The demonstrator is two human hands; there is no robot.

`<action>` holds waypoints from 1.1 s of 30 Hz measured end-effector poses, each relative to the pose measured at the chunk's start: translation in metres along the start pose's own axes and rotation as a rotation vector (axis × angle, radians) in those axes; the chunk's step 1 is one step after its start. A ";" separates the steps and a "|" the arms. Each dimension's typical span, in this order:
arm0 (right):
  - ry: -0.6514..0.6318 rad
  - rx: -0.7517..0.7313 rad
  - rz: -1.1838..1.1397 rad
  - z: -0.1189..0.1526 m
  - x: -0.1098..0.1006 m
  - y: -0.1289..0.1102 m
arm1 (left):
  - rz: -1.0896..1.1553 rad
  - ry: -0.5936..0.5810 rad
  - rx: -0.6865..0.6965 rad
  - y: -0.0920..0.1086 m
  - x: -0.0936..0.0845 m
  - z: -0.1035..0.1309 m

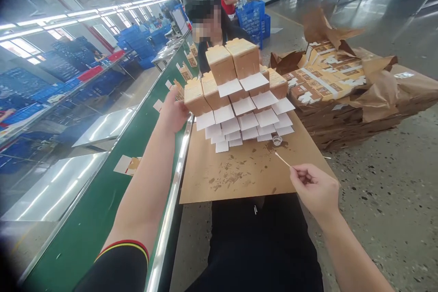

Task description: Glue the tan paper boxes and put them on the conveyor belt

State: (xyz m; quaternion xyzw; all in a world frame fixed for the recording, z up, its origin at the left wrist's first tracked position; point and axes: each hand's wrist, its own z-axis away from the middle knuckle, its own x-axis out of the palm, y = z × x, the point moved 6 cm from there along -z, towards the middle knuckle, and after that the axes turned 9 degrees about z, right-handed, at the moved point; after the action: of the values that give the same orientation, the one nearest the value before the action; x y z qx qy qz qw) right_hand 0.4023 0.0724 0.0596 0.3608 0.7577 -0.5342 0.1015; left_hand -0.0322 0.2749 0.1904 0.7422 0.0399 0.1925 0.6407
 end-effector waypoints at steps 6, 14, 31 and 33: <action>0.049 0.039 0.023 0.000 -0.010 0.009 | 0.009 0.037 -0.244 -0.017 0.019 -0.005; -0.006 0.021 0.162 -0.048 0.002 -0.001 | 0.182 0.106 -0.077 0.018 -0.011 0.025; -0.465 -0.060 0.561 -0.116 0.054 0.009 | 0.022 0.053 -0.276 -0.140 -0.114 0.232; -0.441 -0.043 0.567 -0.114 0.043 0.009 | 0.008 0.059 -0.284 -0.140 -0.113 0.232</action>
State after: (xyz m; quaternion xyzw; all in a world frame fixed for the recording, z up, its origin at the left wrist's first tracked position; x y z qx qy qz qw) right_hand 0.4034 0.1936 0.0768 0.4306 0.5986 -0.5336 0.4142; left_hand -0.0318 0.0475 0.0040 0.6381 0.0281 0.2206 0.7371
